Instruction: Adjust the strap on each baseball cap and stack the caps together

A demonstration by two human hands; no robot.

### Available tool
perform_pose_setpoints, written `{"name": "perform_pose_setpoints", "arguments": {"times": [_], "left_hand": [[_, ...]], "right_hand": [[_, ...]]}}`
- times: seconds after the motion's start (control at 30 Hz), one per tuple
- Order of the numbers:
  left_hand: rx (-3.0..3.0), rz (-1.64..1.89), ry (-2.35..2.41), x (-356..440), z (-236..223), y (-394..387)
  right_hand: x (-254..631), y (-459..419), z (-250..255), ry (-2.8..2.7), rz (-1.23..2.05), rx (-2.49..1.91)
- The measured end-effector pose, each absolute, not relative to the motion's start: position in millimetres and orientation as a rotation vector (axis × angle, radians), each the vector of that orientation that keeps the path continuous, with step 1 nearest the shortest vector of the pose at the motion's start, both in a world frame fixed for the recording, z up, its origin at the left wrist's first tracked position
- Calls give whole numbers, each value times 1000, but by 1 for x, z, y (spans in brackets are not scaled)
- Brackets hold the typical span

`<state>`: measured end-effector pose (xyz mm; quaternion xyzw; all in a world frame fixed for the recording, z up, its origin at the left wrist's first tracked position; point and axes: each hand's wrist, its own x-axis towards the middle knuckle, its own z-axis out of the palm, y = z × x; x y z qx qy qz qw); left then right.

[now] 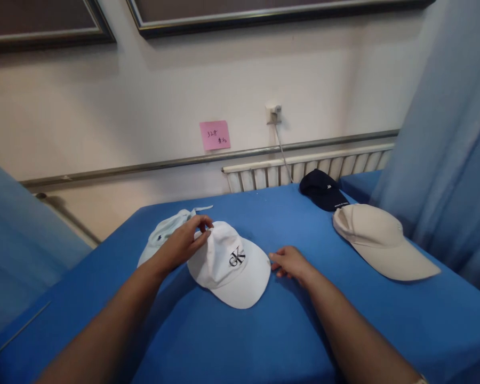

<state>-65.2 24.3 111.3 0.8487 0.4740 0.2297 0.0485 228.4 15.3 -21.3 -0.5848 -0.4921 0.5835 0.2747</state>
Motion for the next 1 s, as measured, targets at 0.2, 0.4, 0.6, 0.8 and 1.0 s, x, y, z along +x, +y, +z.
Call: {"name": "perform_pose_setpoints", "arguments": {"times": [0.2, 0.4, 0.6, 0.8, 1.0], "left_hand": [[2632, 687, 1422, -68, 103, 33], [2539, 932, 1505, -72, 98, 41], [2141, 1357, 1646, -55, 57, 29], [2191, 932, 1528, -33, -11, 23], [2184, 760, 1599, -46, -21, 43]], "right_hand": [[218, 6, -20, -1008, 1973, -1236], [209, 13, -32, -897, 1802, -1165], [234, 65, -40, -574, 1511, -1047], [269, 138, -42, -361, 1307, -1091], [289, 192, -45, -234, 1271, -1196]]}}
